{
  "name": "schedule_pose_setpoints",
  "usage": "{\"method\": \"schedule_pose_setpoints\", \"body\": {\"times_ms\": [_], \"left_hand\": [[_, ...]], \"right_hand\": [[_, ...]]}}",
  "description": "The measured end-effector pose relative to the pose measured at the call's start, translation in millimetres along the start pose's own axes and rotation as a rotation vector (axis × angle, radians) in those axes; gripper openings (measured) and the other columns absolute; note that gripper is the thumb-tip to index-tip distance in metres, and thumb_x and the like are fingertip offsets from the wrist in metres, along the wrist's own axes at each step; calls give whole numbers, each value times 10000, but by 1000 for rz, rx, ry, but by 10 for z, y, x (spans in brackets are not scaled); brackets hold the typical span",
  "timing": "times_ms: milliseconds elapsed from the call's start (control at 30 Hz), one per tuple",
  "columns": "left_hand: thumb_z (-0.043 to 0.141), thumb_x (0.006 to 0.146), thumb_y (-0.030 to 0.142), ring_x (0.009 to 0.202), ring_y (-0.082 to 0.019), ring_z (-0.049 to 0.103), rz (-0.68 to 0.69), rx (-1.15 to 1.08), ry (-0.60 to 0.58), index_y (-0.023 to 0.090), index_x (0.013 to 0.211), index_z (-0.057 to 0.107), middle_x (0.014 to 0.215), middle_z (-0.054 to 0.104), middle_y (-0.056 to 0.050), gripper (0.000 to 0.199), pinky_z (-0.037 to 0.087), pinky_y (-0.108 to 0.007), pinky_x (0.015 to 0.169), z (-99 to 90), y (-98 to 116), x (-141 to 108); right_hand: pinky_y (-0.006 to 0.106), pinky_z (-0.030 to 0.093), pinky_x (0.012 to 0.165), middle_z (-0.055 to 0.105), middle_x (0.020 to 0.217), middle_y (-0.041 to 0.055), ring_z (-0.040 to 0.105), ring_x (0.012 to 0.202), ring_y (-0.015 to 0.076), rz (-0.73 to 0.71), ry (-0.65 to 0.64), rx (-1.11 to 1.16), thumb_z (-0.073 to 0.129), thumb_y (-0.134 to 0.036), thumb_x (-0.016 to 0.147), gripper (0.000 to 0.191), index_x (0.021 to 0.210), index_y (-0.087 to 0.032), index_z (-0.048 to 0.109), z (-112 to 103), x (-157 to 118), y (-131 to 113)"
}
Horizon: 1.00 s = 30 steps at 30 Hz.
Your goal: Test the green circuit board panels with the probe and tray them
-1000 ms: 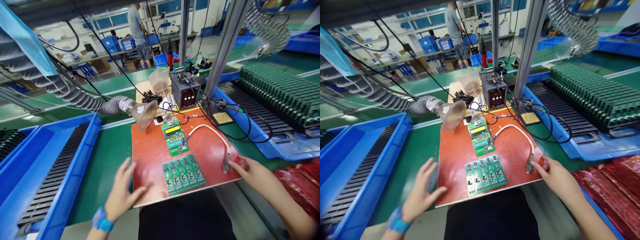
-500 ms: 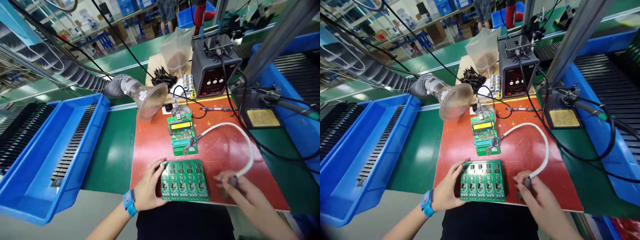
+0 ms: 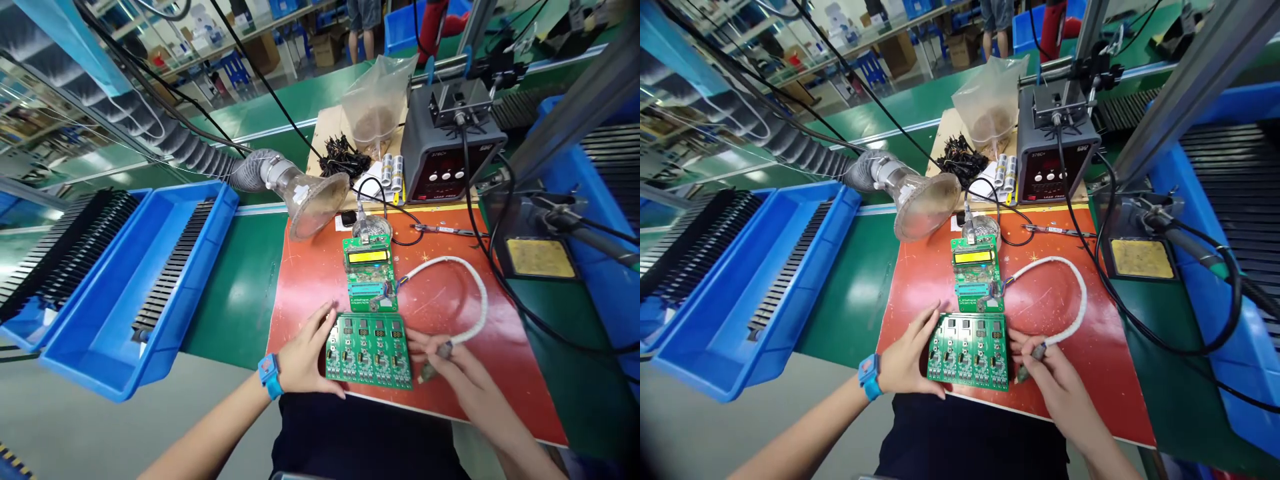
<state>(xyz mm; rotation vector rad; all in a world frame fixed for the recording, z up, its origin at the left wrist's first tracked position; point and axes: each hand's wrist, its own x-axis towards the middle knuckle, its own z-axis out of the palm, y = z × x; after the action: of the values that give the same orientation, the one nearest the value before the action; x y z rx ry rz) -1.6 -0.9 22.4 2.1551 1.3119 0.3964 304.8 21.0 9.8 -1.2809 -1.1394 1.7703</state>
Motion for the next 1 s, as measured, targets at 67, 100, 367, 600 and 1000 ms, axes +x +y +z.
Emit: {"method": "schedule_pose_setpoints", "body": {"times_ms": [67, 100, 367, 600, 1000], "left_hand": [[841, 537, 643, 1442, -469, 224, 21, 39, 2, 284, 1545, -55, 1585, 103, -217, 1396, 352, -612, 1111, -26, 18, 35], [829, 549, 654, 1432, -469, 245, 39, 58, 5, 292, 1546, -19, 1578, 132, -209, 1358, 339, -621, 1113, -35, 27, 55], [776, 691, 509, 1344, -377, 402, 119, 11, 75, 277, 1539, 67, 1425, 335, -170, 1130, 418, -539, 1091, 4, 13, 114], [843, 522, 650, 1385, -455, 352, 99, -30, 51, 337, 1541, -52, 1529, 245, -184, 1392, 408, -591, 1092, 207, -274, 32], [857, 297, 725, 1450, -493, 187, 52, -273, -29, 268, 1543, 200, 1608, 110, -210, 1481, 301, -629, 1141, 390, -450, 262]], "right_hand": [[461, 584, 838, 657, 1249, 165, 692, 1038, 294, -96, 43, 79, 564, -478, 902, 283, 814, -210, 535, -72, 31, 92], [474, 578, 857, 665, 1229, 159, 696, 1031, 294, -150, 81, 120, 564, -468, 903, 274, 809, -212, 531, -97, 34, 136], [358, 597, 786, 681, 1133, 118, 701, 966, 218, -353, 211, 3, 636, -373, 881, 189, 861, -221, 527, -66, -17, 253], [346, 611, 623, 734, 831, 94, 716, 711, 228, -380, 299, -101, 653, -465, 835, 294, 1000, -222, 651, -112, 74, 312], [458, 611, 807, 745, 1060, 140, 714, 967, 357, -545, 630, -411, 703, -547, 708, 356, 895, -244, 712, -400, 272, 540]]}}
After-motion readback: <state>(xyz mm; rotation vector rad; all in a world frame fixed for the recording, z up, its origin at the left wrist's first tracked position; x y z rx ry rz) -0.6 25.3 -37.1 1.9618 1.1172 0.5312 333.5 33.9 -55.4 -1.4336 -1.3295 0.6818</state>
